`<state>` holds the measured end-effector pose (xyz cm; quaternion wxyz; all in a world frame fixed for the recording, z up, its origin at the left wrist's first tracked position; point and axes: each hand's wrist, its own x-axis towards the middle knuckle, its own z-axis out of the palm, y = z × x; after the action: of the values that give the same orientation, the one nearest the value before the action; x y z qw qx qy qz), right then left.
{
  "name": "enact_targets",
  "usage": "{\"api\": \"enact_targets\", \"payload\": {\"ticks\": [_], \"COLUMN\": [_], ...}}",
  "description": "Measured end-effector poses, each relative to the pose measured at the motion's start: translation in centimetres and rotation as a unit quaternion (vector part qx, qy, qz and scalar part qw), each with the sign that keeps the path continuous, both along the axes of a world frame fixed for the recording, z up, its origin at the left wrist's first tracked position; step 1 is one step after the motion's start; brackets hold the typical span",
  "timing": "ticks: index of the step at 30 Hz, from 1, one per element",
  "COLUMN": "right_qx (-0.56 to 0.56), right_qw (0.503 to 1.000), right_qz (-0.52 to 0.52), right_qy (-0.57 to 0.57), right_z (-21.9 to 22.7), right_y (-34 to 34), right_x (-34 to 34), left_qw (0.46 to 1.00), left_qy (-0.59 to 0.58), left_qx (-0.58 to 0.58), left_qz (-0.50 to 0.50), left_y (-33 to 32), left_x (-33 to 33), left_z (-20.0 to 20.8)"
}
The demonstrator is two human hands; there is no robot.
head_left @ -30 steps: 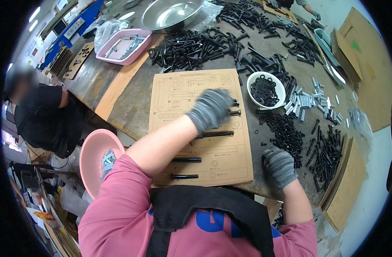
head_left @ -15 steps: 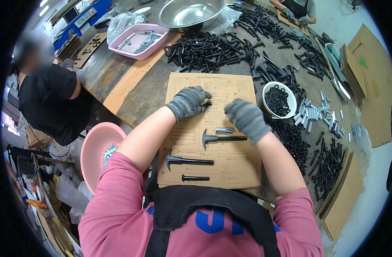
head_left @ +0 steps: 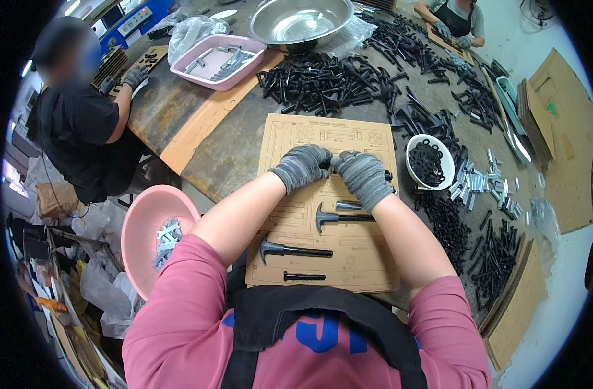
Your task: The person assembles small metal hardware components on a cardboard template. They pick up black cylindrical parts, metal sleeves, and washers, then fit them together and place the assembled units on the template. The person repeats this process multiple times, organizing the finished assemblies in rows.
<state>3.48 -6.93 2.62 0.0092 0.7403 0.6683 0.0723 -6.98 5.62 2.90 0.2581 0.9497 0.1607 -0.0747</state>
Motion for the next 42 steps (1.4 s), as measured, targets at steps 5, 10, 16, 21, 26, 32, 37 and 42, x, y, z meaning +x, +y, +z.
{"api": "enact_targets", "payload": {"ticks": [5, 10, 16, 21, 26, 32, 37, 42], "right_qx": [0.016, -0.087, -0.053, -0.013, 0.132, 0.242, 0.156, 0.030], "right_qw": [0.999, 0.986, 0.992, 0.992, 0.976, 0.942, 0.923, 0.930], "right_qz": [-0.029, -0.133, -0.108, -0.118, -0.085, -0.083, -0.260, -0.309], "right_qy": [0.042, 0.056, 0.028, 0.051, 0.151, 0.217, 0.237, 0.197], "right_z": [-0.4, -0.3, -1.0, -0.5, 0.9, 2.3, 3.1, 1.4], "right_y": [0.1, 1.7, 1.5, 1.1, -2.3, -13.1, -24.8, -28.8], "right_x": [1.2, 1.0, 1.4, 0.9, 2.4, 4.8, 4.8, 2.7], "left_qw": [0.999, 0.997, 0.996, 0.996, 0.997, 0.990, 0.985, 0.979], "left_qy": [-0.026, -0.022, -0.025, -0.014, -0.046, -0.109, -0.104, -0.156], "left_qx": [0.010, 0.010, 0.017, 0.008, 0.010, -0.047, -0.091, -0.062], "left_qz": [0.034, 0.072, 0.080, 0.083, 0.066, 0.072, 0.104, -0.114], "left_y": [-0.7, -1.6, -1.6, -1.7, -2.0, -1.5, -4.5, -12.6], "left_x": [-0.3, 0.5, 0.8, 1.0, 0.7, 0.2, 1.6, 4.7], "left_z": [-0.4, -0.5, -1.1, -0.9, -0.7, -1.7, 2.1, 3.1]}}
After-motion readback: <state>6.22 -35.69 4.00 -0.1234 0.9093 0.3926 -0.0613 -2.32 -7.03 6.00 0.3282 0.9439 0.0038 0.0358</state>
